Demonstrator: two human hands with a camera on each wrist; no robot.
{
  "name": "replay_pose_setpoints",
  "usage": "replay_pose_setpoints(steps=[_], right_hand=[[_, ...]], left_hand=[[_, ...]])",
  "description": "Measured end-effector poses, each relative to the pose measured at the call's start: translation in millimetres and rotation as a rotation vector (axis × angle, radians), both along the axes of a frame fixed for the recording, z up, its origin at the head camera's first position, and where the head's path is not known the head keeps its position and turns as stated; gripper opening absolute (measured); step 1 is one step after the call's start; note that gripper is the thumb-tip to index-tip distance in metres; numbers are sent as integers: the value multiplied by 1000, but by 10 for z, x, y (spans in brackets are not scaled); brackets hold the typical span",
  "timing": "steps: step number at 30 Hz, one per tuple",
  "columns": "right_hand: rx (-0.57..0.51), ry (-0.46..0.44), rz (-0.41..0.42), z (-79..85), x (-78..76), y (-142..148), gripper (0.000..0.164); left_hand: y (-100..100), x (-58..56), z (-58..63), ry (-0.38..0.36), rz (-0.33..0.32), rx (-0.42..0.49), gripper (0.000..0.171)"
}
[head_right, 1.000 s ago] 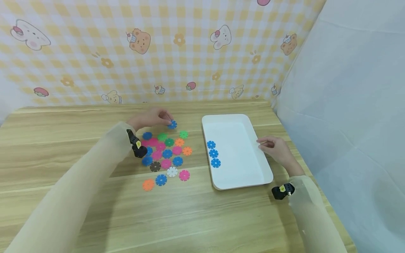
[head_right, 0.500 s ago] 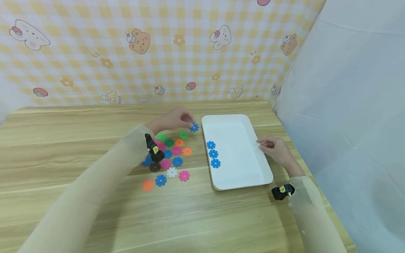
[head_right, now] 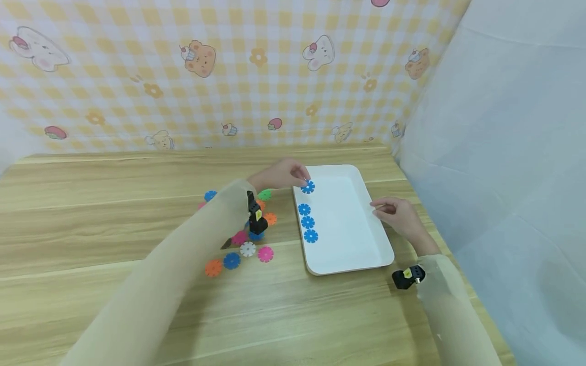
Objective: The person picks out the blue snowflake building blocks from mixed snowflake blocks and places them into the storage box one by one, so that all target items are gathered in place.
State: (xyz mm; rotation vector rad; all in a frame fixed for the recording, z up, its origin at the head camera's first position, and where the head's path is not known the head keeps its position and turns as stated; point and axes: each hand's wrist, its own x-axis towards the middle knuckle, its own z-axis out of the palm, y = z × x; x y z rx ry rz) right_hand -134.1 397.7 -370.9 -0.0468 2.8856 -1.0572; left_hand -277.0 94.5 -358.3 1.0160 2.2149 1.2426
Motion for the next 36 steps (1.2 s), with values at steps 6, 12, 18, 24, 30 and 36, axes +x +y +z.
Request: replay_pose_setpoints(steps=[6, 12, 18, 24, 30, 36], right_hand=[[19, 8, -1, -6, -4, 13, 31], [20, 9, -12, -8, 4, 17, 31], [25, 8, -11, -18, 0, 30, 31], [46, 27, 0, -27, -10, 37, 29], [56, 37, 7, -11, -25, -1, 27], [44, 36, 23, 4, -39, 5, 27]], left_hand=[[146, -29, 7, -24, 4, -61, 12], [264, -58, -2, 32, -35, -112, 12], [310, -89, 16, 103, -51, -212, 11], [329, -128, 9, 150, -56, -328, 11], [348, -162, -38, 194, -87, -419, 13], [338, -91, 14, 262, -106, -515, 22]])
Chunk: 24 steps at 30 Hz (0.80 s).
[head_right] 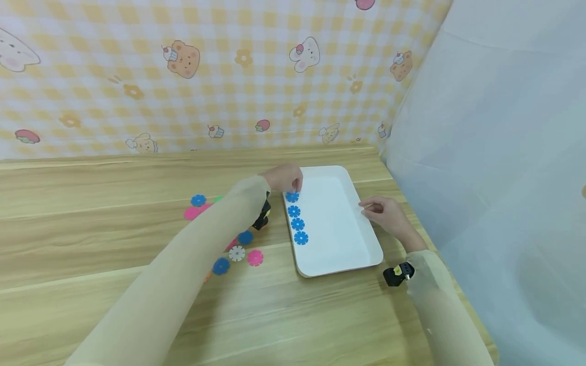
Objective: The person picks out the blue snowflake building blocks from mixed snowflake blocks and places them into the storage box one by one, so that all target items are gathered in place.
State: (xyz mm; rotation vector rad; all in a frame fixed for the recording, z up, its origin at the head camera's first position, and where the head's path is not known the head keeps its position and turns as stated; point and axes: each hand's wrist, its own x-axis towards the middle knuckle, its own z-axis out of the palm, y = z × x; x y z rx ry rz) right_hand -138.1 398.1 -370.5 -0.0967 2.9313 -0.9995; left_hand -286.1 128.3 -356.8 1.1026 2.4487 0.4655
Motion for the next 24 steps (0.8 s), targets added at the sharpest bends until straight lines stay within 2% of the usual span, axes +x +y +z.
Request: replay_pose_setpoints(steps=[4, 9, 14, 18, 21, 24], right_hand=[[5, -14, -5, -23, -14, 18, 26], [0, -25, -7, -30, -10, 25, 27], [-7, -27, -6, -30, -10, 22, 28], [10, -36, -17, -21, -8, 16, 28], [21, -38, -22, -19, -8, 16, 29], [14, -36, -21, -25, -7, 23, 29]], left_hand=[[-9, 46, 10, 54, -11, -47, 24], [1, 52, -49, 98, -21, -60, 24], [23, 24, -118, 76, -43, -48, 34], [33, 8, -125, 75, -44, -56, 33], [10, 2, -98, 21, -14, -12, 25], [-42, -13, -50, -86, 7, 110, 18]])
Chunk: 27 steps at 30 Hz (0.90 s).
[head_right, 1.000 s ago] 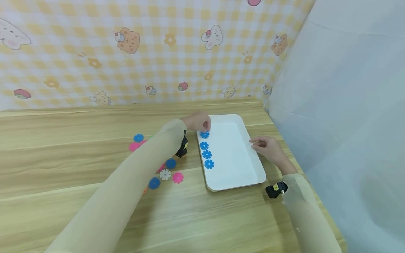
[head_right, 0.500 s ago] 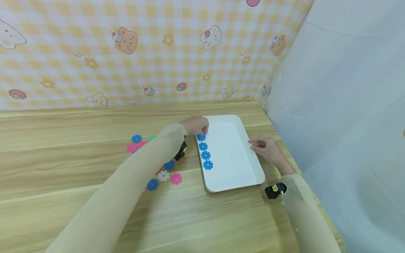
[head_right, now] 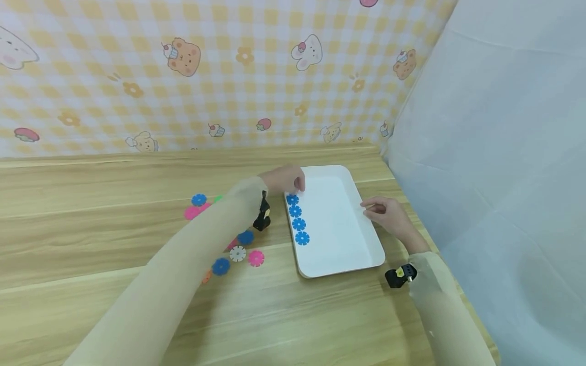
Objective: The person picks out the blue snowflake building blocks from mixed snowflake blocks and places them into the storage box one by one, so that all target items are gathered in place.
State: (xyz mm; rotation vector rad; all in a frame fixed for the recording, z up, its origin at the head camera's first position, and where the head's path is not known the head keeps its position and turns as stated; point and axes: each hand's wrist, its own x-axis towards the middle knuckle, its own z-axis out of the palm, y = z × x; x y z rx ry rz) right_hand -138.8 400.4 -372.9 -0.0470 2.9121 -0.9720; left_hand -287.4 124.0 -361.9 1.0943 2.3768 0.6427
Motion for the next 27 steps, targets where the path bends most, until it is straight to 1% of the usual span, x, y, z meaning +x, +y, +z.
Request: replay_pose_setpoints(steps=[2, 5, 8, 10, 14, 18, 22, 27], right_hand=[[-3, -2, 0, 0, -3, 2, 29], [-7, 0, 6, 1, -4, 11, 29], [0, 10, 10, 2, -2, 25, 28], [5, 23, 12, 1, 4, 34, 28], [14, 20, 5, 11, 22, 36, 28], [2, 24, 11, 16, 30, 21, 29], [-13, 34, 16, 9, 32, 4, 28], [-22, 23, 18, 8, 29, -12, 30]], left_hand=[[-63, -24, 42, -73, 12, 112, 17], [-195, -65, 130, -130, 38, 253, 17], [-354, -117, 209, -128, 66, 335, 17], [-477, -144, 241, -104, 85, 354, 17], [-738, -183, 229, -67, 112, 362, 16], [-1031, -183, 200, -79, 151, 316, 17], [-1335, -147, 191, -91, 188, 270, 20], [-1718, -97, 129, -90, 237, 208, 24]])
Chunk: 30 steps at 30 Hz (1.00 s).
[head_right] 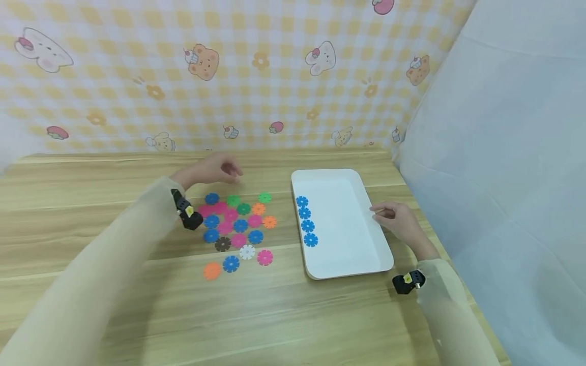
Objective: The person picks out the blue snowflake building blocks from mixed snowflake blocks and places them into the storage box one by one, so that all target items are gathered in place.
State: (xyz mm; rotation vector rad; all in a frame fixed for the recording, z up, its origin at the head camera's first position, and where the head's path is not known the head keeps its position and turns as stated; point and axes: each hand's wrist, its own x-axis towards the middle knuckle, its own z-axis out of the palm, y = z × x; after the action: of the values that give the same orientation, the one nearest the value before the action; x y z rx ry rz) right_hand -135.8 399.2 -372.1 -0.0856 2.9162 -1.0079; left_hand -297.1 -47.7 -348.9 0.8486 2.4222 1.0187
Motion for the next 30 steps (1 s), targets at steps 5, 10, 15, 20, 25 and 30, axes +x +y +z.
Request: replay_pose_setpoints(steps=[5, 10, 15, 20, 25, 30], right_hand=[[1, -15, 2, 3, 5, -1, 31], [0, -19, -8, -4, 10, 2, 31], [-5, -2, 1, -7, 6, -2, 30], [-1, 1, 5, -15, -2, 5, 31], [-7, -15, -3, -1, 9, -9, 33], [-10, -33, -12, 9, 18, -34, 33]], left_hand=[[-283, 27, -114, -15, 7, -88, 25], [-458, 70, -171, -77, -9, -137, 31], [-548, 117, -226, -160, 3, -164, 37], [-567, 138, -284, -155, 30, -151, 35], [-575, 135, -288, -137, 22, -145, 31], [-576, 138, -275, -144, 28, -152, 31]])
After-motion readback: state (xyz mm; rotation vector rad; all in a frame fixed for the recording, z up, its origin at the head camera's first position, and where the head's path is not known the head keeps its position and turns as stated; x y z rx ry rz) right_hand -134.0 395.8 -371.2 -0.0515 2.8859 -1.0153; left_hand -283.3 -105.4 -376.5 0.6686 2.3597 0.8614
